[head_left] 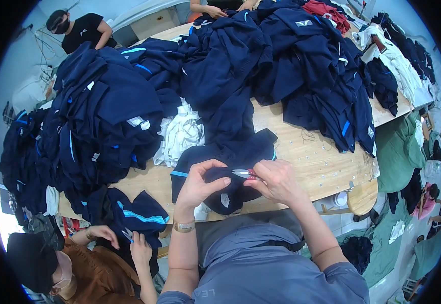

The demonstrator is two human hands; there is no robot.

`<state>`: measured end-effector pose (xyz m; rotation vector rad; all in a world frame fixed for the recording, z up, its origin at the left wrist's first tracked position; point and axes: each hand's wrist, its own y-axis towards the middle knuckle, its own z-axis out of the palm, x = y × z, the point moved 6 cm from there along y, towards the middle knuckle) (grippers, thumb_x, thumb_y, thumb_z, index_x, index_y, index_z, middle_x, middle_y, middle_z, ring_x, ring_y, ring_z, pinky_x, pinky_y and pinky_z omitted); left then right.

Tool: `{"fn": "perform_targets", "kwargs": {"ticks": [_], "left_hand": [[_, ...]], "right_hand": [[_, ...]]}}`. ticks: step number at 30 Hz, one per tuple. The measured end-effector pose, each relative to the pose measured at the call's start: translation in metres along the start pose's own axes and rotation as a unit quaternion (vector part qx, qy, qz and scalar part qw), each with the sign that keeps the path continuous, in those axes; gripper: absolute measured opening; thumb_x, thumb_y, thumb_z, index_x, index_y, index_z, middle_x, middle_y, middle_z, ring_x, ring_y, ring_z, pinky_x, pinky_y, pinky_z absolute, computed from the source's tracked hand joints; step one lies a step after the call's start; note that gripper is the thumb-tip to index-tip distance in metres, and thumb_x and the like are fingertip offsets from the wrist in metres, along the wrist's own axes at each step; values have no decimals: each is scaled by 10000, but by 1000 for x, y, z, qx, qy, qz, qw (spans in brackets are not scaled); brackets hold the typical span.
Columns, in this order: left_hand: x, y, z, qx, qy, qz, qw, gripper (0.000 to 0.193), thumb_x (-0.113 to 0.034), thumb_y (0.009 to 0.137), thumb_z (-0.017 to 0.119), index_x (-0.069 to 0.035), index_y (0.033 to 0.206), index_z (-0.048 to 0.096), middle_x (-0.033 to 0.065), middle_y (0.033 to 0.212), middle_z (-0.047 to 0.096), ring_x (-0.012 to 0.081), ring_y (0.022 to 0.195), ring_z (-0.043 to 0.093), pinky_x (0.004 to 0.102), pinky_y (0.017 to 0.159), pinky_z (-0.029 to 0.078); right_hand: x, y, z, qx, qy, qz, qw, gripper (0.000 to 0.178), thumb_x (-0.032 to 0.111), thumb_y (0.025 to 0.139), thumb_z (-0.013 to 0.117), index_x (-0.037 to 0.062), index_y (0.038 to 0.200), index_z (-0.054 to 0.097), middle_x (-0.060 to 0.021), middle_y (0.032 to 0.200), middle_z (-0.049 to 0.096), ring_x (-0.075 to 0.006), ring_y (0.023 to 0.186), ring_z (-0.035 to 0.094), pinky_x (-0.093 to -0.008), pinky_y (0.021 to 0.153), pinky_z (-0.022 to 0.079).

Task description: Trimming loose threads from blue shirts using scissors in a factory setting.

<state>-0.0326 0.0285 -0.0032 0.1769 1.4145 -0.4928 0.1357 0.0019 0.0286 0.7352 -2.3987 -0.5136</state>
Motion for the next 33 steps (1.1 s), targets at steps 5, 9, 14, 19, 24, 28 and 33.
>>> {"fn": "perform_targets", "kwargs": {"ticks": [5, 9, 14, 19, 24, 28, 33], "left_hand": [[-4, -2, 1, 11, 50, 10, 999, 181, -40, 724, 694, 7, 875, 607, -3, 811, 595, 46, 738, 523, 184, 681, 427], [-5, -2, 3, 2, 59, 18, 998, 166, -43, 729, 685, 9, 866, 607, -3, 801, 597, 43, 737, 523, 190, 681, 429], [-14, 7, 17, 14, 196, 108, 974, 223, -58, 692, 702, -5, 890, 612, 44, 845, 619, 118, 818, 567, 242, 754, 429], [-33, 8, 35, -28, 396, 200, 896, 311, -115, 705, 705, -42, 997, 625, 81, 1116, 562, 207, 1130, 476, 366, 958, 361], [-10, 12, -5, -166, 350, 123, 914, 306, -128, 762, 664, -35, 1040, 575, 91, 984, 611, 201, 932, 585, 317, 785, 460], [29, 18, -23, -219, 421, 56, 878, 171, -141, 780, 641, -29, 886, 569, 113, 808, 597, 257, 789, 600, 336, 670, 474], [40, 25, -11, -262, 484, 82, 831, 276, -228, 768, 674, -46, 925, 537, 114, 804, 558, 271, 783, 576, 373, 642, 459]], "right_hand": [[-1, 0, 0, 15, 4, 2, 1000, 348, 408, 786, 594, 90, 686, 493, -39, 570, 491, -199, 510, 531, -311, 476, 392], [-14, -4, -1, 3, 128, 95, 987, 315, 339, 806, 612, 59, 732, 488, -52, 580, 483, -241, 533, 519, -315, 503, 393], [-23, -2, 16, -38, 358, 158, 919, 322, 250, 803, 649, 27, 898, 437, -77, 801, 461, -188, 739, 449, -286, 655, 382], [-30, -2, 12, -45, 347, 193, 917, 246, 33, 781, 647, 24, 913, 440, -4, 795, 507, -50, 691, 445, -178, 616, 373], [-59, -43, -5, -69, 254, 258, 929, 228, 20, 766, 633, 22, 856, 424, -15, 668, 485, -75, 591, 441, -224, 565, 389], [-74, -69, -4, 90, 214, 324, 917, 270, 97, 743, 663, 24, 817, 413, -43, 601, 465, -111, 562, 441, -265, 541, 392], [-100, -68, 13, 25, 182, 377, 908, 286, 162, 743, 689, 19, 793, 446, -26, 595, 464, -104, 561, 430, -250, 527, 371]]}}
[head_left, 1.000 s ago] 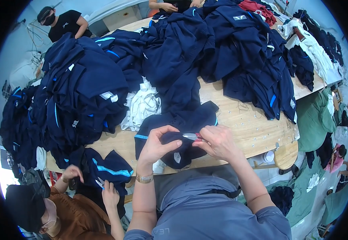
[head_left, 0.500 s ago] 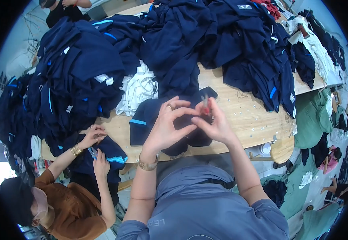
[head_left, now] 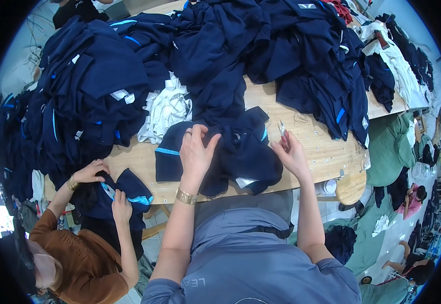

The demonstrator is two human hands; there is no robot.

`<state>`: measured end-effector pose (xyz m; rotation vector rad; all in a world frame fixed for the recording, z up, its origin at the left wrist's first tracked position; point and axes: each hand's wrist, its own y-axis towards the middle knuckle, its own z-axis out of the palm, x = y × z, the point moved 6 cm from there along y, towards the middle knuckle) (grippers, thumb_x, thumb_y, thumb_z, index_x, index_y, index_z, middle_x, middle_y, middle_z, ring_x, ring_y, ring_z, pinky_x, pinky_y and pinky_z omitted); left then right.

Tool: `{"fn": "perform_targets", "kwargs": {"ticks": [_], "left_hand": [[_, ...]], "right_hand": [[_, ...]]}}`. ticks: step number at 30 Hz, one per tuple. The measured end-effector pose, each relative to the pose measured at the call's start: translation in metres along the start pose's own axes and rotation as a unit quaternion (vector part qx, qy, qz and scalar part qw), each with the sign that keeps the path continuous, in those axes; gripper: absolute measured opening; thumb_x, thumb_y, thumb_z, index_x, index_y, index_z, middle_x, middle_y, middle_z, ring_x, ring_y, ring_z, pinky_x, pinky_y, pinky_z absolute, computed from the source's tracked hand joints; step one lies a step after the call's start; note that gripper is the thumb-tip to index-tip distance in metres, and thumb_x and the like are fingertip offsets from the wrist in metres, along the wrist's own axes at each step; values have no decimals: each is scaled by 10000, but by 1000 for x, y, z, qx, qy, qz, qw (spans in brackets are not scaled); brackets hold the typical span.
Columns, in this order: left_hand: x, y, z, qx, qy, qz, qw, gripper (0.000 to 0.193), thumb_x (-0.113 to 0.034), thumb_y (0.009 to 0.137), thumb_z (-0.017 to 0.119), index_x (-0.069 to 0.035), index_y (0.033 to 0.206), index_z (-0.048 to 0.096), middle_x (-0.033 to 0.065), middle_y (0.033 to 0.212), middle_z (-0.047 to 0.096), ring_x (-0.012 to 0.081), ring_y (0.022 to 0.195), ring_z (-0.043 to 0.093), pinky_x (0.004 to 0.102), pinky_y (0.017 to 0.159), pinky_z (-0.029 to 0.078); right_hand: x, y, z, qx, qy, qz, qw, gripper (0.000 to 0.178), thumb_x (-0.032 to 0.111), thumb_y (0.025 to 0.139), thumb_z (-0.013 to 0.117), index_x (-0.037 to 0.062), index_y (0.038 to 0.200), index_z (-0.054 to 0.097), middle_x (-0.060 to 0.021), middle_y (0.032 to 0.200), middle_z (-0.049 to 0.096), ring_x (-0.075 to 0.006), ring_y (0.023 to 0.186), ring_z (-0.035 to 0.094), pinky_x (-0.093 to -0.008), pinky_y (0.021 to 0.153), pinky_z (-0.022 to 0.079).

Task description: Trimming loose threads from blue shirts using scissors in a factory setting.

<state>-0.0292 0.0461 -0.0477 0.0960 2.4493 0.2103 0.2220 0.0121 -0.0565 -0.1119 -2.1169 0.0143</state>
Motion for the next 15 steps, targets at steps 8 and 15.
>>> {"fn": "perform_targets", "kwargs": {"ticks": [8, 15], "left_hand": [[15, -11, 14, 5, 58, -18, 998, 445, -207, 692, 730, -27, 1018, 485, 175, 910, 538, 341, 831, 555, 396, 706, 465], [-15, -10, -12, 51, -48, -5, 998, 476, -143, 696, 718, -37, 1088, 470, 195, 1017, 532, 358, 984, 519, 419, 830, 428]], "right_hand": [[-30, 35, 54, 52, -5, -81, 995, 437, 190, 701, 716, 5, 970, 425, -181, 827, 585, -328, 770, 596, -365, 715, 456], [2, 18, 27, -80, 6, -109, 991, 347, 53, 702, 642, 33, 910, 367, -177, 744, 527, -388, 725, 559, -407, 624, 437]]}}
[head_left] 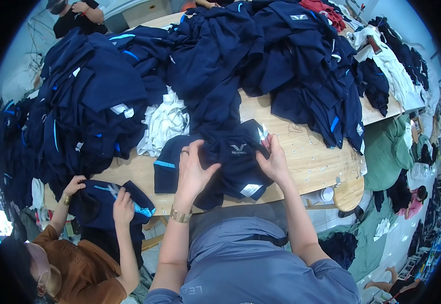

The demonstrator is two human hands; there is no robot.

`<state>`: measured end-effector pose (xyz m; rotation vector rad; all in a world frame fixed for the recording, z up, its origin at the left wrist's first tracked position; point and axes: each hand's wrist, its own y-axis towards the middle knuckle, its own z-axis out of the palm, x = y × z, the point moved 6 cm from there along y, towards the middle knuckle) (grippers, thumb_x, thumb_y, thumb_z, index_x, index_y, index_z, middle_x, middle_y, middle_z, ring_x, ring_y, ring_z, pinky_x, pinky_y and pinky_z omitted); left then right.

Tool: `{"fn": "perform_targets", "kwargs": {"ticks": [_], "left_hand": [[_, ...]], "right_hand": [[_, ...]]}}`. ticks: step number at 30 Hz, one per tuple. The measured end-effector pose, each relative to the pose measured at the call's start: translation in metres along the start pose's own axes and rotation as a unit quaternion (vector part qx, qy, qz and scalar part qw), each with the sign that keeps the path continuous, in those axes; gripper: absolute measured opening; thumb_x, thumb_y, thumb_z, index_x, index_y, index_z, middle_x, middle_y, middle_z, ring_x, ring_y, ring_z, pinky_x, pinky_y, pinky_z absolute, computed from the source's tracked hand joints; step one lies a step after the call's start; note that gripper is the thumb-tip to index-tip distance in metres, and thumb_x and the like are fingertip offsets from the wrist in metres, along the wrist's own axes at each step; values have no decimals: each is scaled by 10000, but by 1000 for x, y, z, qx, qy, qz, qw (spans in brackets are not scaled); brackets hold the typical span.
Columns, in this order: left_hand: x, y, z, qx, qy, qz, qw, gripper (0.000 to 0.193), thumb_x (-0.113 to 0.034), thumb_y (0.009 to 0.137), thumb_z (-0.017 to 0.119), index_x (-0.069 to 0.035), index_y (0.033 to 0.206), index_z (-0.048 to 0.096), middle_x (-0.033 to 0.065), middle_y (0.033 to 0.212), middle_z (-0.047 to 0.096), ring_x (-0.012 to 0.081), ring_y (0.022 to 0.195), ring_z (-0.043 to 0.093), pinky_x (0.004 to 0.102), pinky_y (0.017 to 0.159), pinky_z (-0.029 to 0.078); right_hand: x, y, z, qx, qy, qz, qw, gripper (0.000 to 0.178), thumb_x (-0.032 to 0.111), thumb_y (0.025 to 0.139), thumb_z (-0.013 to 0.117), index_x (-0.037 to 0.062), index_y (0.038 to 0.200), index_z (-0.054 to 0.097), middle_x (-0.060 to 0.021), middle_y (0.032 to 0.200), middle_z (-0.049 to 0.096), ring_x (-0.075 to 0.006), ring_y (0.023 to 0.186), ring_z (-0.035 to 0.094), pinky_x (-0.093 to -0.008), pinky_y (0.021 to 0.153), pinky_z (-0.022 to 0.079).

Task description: Trimming loose threads from blue shirts using scissors in a factory setting.

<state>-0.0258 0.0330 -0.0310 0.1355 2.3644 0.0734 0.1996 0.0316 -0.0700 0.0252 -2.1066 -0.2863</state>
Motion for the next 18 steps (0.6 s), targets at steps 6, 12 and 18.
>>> {"fn": "perform_targets", "kwargs": {"ticks": [6, 12, 18], "left_hand": [[-66, 21, 1, -20, -39, 201, 979, 505, -317, 751, 687, -70, 1159, 521, 162, 1220, 503, 378, 1234, 360, 478, 1009, 281], [-56, 29, 25, 258, -153, 119, 946, 214, -198, 818, 642, -45, 958, 589, 65, 909, 613, 161, 875, 582, 300, 838, 449], [-31, 10, 26, 251, -570, -79, 778, 504, -81, 757, 705, 61, 1168, 450, 38, 950, 574, 56, 833, 538, 191, 761, 450]], "right_hand": [[51, -2, -13, -1, 90, -57, 994, 324, -5, 697, 636, 24, 904, 389, -131, 747, 524, -276, 685, 570, -323, 621, 450], [54, 3, -17, 30, 252, 15, 967, 313, -30, 707, 640, 39, 911, 412, -32, 768, 530, -82, 690, 519, -213, 637, 422], [62, -1, 13, 134, 394, 51, 908, 356, 40, 740, 689, 106, 853, 358, -36, 838, 519, -83, 791, 492, -216, 726, 407]]}}
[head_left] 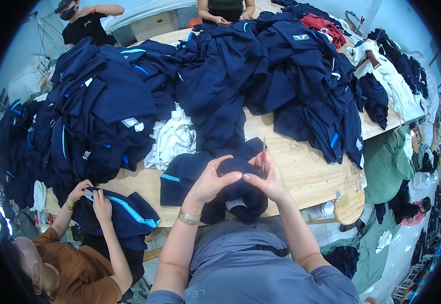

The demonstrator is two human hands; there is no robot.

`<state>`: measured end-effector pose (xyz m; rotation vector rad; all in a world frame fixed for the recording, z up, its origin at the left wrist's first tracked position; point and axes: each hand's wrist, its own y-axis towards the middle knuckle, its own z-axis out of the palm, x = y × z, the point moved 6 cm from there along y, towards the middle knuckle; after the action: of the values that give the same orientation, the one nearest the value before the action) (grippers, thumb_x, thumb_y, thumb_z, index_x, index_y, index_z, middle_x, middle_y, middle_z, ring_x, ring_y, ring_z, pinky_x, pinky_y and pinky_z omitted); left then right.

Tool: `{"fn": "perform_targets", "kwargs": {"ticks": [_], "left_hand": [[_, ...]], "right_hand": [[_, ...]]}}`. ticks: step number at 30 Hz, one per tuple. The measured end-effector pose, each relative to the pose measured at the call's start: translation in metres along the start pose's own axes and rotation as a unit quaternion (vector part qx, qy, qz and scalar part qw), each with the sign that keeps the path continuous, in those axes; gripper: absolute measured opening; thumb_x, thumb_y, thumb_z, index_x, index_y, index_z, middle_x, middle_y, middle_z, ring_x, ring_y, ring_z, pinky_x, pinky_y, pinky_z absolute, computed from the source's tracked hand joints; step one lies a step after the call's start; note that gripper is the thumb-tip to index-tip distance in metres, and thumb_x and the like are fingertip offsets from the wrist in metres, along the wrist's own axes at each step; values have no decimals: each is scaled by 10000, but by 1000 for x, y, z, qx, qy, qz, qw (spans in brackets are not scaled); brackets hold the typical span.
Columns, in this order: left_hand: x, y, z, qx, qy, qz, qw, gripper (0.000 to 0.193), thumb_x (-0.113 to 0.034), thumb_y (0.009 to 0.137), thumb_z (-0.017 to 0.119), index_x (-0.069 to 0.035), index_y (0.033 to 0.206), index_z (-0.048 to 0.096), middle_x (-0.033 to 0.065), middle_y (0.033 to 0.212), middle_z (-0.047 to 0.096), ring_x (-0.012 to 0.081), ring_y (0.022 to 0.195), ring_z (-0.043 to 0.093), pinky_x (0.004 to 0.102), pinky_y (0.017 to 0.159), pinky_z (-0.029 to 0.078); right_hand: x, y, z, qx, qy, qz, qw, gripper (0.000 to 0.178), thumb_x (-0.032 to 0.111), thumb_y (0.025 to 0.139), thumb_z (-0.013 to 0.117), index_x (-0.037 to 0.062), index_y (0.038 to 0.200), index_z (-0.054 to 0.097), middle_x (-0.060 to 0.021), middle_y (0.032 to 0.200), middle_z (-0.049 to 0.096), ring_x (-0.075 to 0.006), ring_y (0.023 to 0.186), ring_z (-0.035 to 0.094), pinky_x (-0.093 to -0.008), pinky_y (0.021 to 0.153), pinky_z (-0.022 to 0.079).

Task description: Trimming loose threads from blue shirts using scissors in a factory setting.

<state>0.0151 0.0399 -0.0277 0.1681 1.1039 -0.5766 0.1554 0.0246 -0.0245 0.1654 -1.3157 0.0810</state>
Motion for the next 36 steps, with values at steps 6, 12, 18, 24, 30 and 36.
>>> {"fn": "perform_targets", "kwargs": {"ticks": [6, 12, 18, 24, 30, 36], "left_hand": [[-10, -10, -2, 23, 17, 34, 999, 229, -74, 756, 690, -22, 932, 555, -28, 841, 562, 24, 755, 494, 158, 673, 412], [-16, -10, 1, -19, 73, 61, 995, 197, -101, 751, 701, -29, 878, 569, -45, 788, 555, 23, 707, 471, 158, 613, 379], [-25, -11, 5, -85, 171, 46, 981, 151, -86, 750, 706, 1, 841, 623, -19, 755, 606, 37, 669, 519, 171, 605, 419], [-22, -14, -3, -86, 64, 29, 994, 139, -43, 754, 688, 18, 866, 633, 4, 796, 631, 47, 690, 551, 178, 616, 436], [-26, -20, -8, -97, 33, 33, 994, 131, -19, 754, 675, 21, 870, 628, 17, 809, 632, 55, 709, 570, 182, 640, 449], [-28, -22, -13, -92, 40, 34, 994, 129, -20, 755, 674, 22, 868, 628, 19, 804, 630, 57, 700, 563, 183, 644, 448]], "right_hand": [[29, 7, 18, -12, -44, -121, 992, 266, 28, 766, 645, 65, 895, 415, -39, 874, 528, -93, 834, 503, -223, 763, 403], [55, 7, 31, -40, -260, -144, 954, 191, 7, 812, 601, 28, 873, 421, -54, 778, 563, -96, 709, 526, -254, 636, 446], [41, 13, 20, -48, -71, -125, 988, 217, -12, 823, 580, 54, 829, 373, -54, 814, 546, -87, 740, 514, -230, 697, 439], [51, 14, 17, -68, 88, -112, 987, 257, -35, 838, 552, 88, 803, 329, -64, 837, 521, -92, 747, 504, -235, 729, 441], [41, 0, -4, -80, -206, -97, 970, 295, 294, 885, 543, 44, 772, 434, -41, 599, 481, -130, 577, 507, -272, 527, 386], [51, -12, 5, -32, -518, -188, 834, 376, 400, 795, 619, 72, 681, 475, -69, 500, 474, -250, 463, 518, -332, 439, 379]]}}
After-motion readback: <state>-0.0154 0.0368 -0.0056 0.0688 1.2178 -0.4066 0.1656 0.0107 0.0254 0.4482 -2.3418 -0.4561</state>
